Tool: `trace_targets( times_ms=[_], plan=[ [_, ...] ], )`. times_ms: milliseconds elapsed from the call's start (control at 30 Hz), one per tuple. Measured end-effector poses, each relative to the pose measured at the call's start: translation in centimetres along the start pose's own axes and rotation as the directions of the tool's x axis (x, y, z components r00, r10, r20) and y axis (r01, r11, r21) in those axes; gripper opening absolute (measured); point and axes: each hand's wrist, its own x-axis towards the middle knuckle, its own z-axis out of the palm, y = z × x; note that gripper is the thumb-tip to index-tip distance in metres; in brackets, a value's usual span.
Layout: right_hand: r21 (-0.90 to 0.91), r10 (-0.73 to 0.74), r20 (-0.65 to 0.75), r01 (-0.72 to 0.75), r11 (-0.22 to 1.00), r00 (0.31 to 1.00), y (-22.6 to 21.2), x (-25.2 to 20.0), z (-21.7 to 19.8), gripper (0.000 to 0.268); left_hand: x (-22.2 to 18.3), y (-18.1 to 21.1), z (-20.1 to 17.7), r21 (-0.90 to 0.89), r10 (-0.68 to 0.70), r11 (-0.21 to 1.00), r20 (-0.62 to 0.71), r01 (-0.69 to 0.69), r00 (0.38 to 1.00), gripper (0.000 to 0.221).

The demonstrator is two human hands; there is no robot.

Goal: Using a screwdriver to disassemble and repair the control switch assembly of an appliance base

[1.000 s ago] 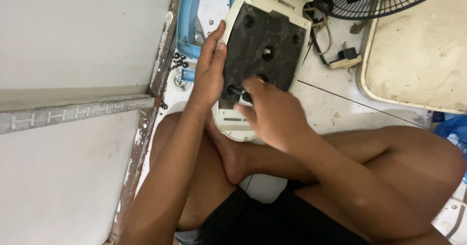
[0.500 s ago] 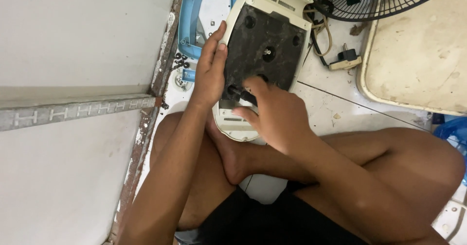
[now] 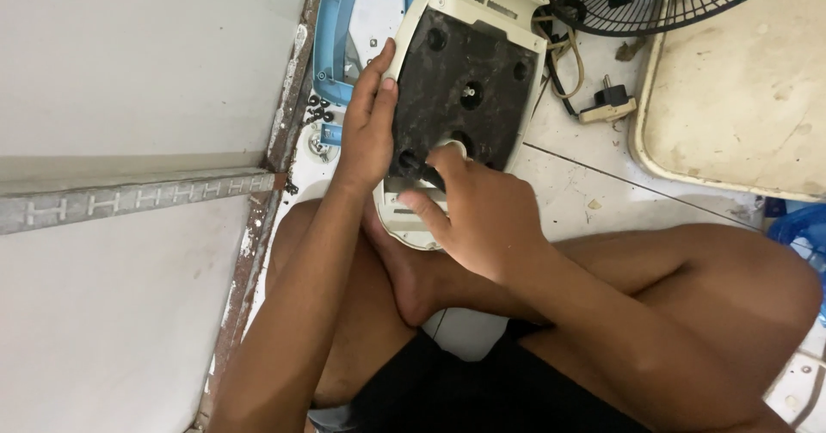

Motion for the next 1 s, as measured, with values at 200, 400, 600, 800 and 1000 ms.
trace_targets(
  times_ms=[200,400,600,800,1000],
  plan=[
    [-0.034,-0.057,-0.065,0.055,0.998,0.996,0.25,0.03,-0.16,0.036,0.05,0.13,0.02,0.004,-0.029,1.000,-0.014,0.029,0.999,0.045],
    [0.056,-0.062,0.021,0.061,0.997,0.998,0.83,-0.16,0.32,0.039,0.07,0.15,0.14,-0.013,-0.041,0.999,-0.022,0.040,0.999,0.045],
    [-0.017,-0.054,-0.052,0.053,0.998,0.997,0.53,0.07,0.02,0.018,0.02,0.21,0.17,0.003,-0.049,0.999,-0.015,0.049,0.999,0.046],
    [0.072,-0.097,-0.050,0.100,0.992,0.994,0.33,-0.06,-0.01,0.027,0.06,0.33,0.16,0.009,-0.039,0.999,-0.009,0.039,0.999,0.046],
    [-0.080,0.016,-0.028,-0.019,0.997,0.999,0.61,-0.15,0.01,0.025,0.06,0.37,0.17,0.027,-0.057,0.998,-0.018,0.057,0.998,0.047]
  ],
)
